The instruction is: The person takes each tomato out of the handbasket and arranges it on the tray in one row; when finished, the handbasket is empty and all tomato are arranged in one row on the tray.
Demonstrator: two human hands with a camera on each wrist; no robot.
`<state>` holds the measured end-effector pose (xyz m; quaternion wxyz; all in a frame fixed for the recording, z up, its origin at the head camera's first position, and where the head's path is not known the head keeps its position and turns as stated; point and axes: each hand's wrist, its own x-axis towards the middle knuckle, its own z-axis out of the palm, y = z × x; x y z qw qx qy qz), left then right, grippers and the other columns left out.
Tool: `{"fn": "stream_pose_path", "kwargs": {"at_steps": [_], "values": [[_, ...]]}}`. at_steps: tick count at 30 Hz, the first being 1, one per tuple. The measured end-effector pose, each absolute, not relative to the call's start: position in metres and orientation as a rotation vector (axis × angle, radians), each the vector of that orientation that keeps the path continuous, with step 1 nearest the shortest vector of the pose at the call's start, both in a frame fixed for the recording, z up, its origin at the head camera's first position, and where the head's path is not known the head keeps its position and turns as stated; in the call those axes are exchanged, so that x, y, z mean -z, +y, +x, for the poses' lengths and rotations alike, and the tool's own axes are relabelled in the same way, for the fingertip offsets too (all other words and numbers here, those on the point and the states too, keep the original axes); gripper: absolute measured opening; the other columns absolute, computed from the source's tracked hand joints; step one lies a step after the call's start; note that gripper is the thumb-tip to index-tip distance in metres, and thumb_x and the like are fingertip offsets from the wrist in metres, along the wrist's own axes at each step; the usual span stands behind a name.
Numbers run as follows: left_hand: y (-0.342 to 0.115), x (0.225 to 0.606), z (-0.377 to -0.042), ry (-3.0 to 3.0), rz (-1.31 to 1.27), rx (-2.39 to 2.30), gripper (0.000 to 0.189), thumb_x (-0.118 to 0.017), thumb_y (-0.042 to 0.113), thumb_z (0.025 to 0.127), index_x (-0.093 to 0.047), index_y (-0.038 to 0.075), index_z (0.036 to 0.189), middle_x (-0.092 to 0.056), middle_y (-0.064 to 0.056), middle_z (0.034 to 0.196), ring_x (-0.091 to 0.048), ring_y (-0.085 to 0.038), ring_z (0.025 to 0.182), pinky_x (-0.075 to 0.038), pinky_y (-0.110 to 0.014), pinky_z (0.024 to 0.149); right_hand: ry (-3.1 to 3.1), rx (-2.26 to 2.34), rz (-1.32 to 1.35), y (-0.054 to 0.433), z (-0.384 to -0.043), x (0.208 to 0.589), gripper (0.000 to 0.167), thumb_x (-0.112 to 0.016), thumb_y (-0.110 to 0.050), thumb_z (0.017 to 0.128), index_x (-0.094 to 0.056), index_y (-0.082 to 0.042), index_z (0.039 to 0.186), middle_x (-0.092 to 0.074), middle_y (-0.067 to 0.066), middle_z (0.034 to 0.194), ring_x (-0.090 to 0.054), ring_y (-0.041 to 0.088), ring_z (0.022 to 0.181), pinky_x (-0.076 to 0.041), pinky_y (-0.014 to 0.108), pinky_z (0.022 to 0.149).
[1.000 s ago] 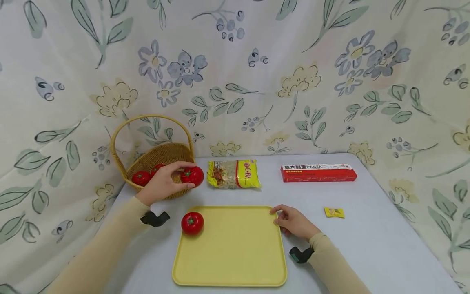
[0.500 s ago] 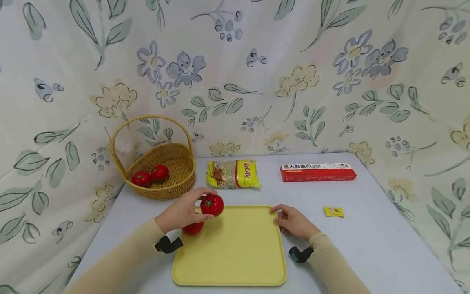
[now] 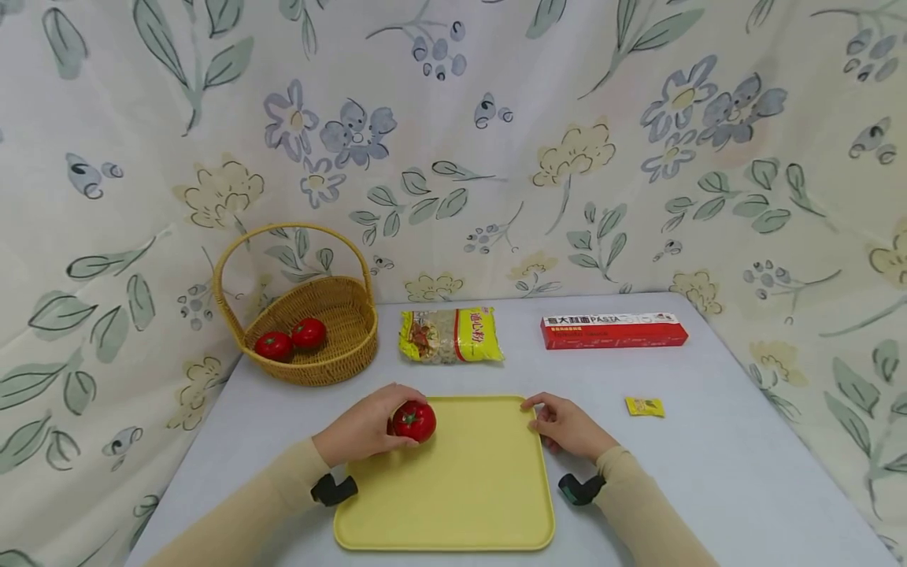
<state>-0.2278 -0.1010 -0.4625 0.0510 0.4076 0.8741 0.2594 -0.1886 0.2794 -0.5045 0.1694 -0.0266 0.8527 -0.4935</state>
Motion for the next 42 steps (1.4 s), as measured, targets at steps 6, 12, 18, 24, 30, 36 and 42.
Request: {"fn": "stream_pose_path", "kwargs": {"at_steps": [6,12,18,24,30,36,42], "values": [[-0.101,0.472,-0.230,2.711,1.250,-0.622,0.065,-0.090,0.032,0.086,-0.060,0.010,0.138,-0.064,-0.003,0.136,-0.059,-0.023,0.130,-0.024,-0.057,0.124,2.423,1.399,-0.065,0.278,-0.189,0.505,0.034,-0.069,-0.017,0.103,-0.062,-0.010,0.135,-0.056,0.009,0.091,-0.057,0.023,0.072,-0.051,0.028,0.063],[-0.102,0.474,-0.228,2.726,1.265,-0.565,0.065,-0.089,0.034,0.087,-0.058,0.010,0.140,-0.064,-0.004,0.138,-0.058,-0.024,0.132,-0.022,-0.063,0.123,2.420,1.404,-0.074,0.279,-0.189,0.507,0.034,-0.069,-0.017,0.103,-0.062,-0.010,0.135,-0.056,0.009,0.091,-0.057,0.023,0.072,-0.051,0.028,0.063],[-0.101,0.471,-0.226,2.726,1.288,-0.500,0.069,-0.087,0.037,0.088,-0.055,0.012,0.144,-0.060,-0.005,0.142,-0.054,-0.025,0.135,-0.022,-0.065,0.122,2.421,1.401,-0.083,0.281,-0.190,0.508,0.034,-0.070,-0.018,0.102,-0.062,-0.010,0.135,-0.056,0.009,0.091,-0.057,0.023,0.072,-0.051,0.028,0.063],[-0.099,0.471,-0.227,2.744,1.292,-0.423,0.072,-0.087,0.039,0.088,-0.053,0.015,0.147,-0.059,-0.004,0.145,-0.053,-0.023,0.137,-0.022,-0.066,0.121,2.424,1.394,-0.082,0.281,-0.191,0.507,0.035,-0.071,-0.019,0.102,-0.062,-0.010,0.135,-0.056,0.009,0.091,-0.058,0.023,0.072,-0.051,0.029,0.063],[-0.097,0.467,-0.227,2.743,1.278,-0.399,0.076,-0.087,0.041,0.087,-0.052,0.015,0.149,-0.058,-0.005,0.146,-0.052,-0.024,0.138,-0.022,-0.067,0.121,2.430,1.391,-0.083,0.282,-0.191,0.505,0.034,-0.070,-0.019,0.103,-0.062,-0.010,0.134,-0.056,0.009,0.091,-0.058,0.023,0.071,-0.051,0.028,0.063],[-0.098,0.465,-0.228,2.755,1.285,-0.396,0.079,-0.085,0.047,0.087,-0.051,0.015,0.151,-0.055,-0.006,0.149,-0.050,-0.026,0.140,-0.021,-0.068,0.121,2.429,1.398,-0.086,0.283,-0.192,0.505,0.034,-0.070,-0.018,0.102,-0.062,-0.010,0.134,-0.056,0.009,0.090,-0.057,0.023,0.071,-0.050,0.028,0.062],[-0.114,0.433,-0.241,2.800,1.183,-0.651,0.082,-0.082,0.050,0.090,-0.047,0.016,0.156,-0.048,-0.008,0.158,-0.042,-0.031,0.147,-0.024,-0.063,0.122,2.419,1.395,-0.111,0.283,-0.192,0.505,0.034,-0.069,-0.019,0.103,-0.061,-0.010,0.135,-0.056,0.009,0.090,-0.057,0.023,0.071,-0.051,0.028,0.062]]}}
